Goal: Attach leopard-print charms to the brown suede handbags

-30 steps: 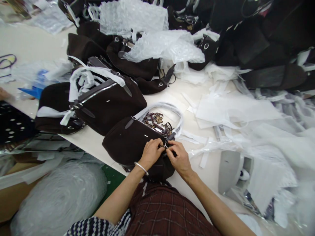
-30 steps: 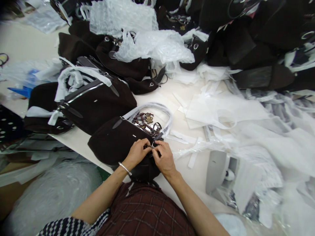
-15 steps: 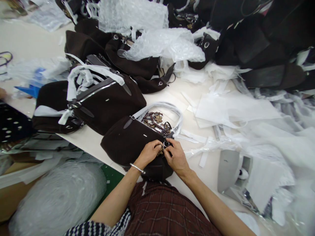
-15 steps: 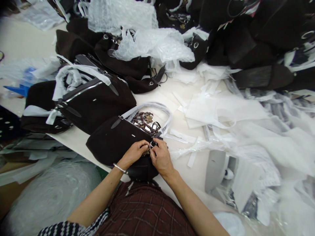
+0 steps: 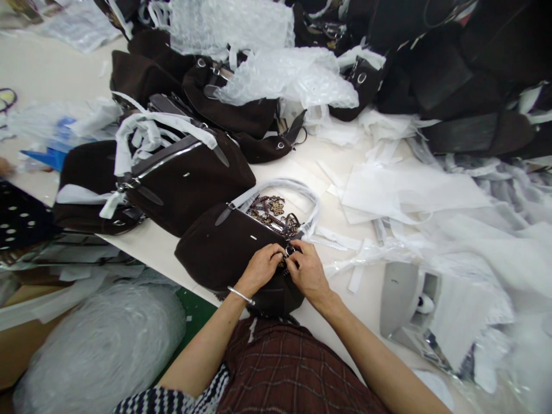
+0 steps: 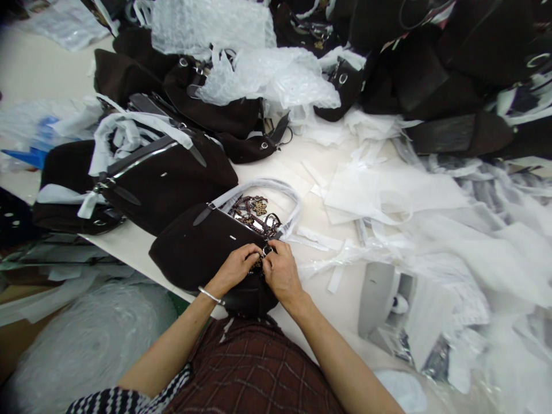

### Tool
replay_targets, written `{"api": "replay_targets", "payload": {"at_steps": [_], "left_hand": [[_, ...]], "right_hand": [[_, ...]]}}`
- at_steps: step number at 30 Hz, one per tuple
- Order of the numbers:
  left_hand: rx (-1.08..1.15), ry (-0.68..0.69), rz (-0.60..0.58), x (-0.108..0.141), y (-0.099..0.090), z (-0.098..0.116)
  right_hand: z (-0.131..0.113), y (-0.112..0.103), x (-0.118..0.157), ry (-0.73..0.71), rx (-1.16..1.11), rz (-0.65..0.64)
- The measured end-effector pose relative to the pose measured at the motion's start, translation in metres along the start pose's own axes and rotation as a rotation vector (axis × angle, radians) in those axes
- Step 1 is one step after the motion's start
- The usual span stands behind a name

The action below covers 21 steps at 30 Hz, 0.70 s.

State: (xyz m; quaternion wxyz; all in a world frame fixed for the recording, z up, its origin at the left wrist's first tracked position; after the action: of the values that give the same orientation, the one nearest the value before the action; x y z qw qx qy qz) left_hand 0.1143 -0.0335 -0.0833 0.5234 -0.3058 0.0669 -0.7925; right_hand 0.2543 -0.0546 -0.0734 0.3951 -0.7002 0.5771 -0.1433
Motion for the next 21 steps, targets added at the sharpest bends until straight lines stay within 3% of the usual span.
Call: {"api": "replay_targets", "payload": {"at_steps": [6, 11, 17, 21], "left_hand": [[-0.109, 0.003, 0.022, 0.000, -0.002, 0.007], [-0.175, -0.105, 0.107, -0.005, -0.002, 0.007], [-0.124, -0.181, 0.128, -0.008, 0.002, -0.005], [-0.021, -0.149, 0.250, -0.006, -0.006, -0.003]], "right_hand": [[0.002, 0.003, 0.002, 0.006, 0.017, 0.015], [0.004, 0.004, 0.003, -0.007, 0.036, 0.028], [0.005, 0.005, 0.002, -0.016, 0.028, 0.029], [0.005, -0.003, 0.004, 0.067, -0.123, 0.128]]}}
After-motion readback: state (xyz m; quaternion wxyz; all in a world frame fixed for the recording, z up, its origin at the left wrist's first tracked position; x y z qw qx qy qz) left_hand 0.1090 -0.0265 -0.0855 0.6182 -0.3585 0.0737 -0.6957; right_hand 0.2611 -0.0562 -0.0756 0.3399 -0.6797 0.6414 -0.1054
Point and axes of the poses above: each hand's wrist, its own x-axis away from the middle knuckle, its own y-axis out of the palm, z = x × y, the point moved 4 cm from there along -x, towards the middle knuckle, and after that the axes turned 9 degrees about -y, right-handed, at the moved point
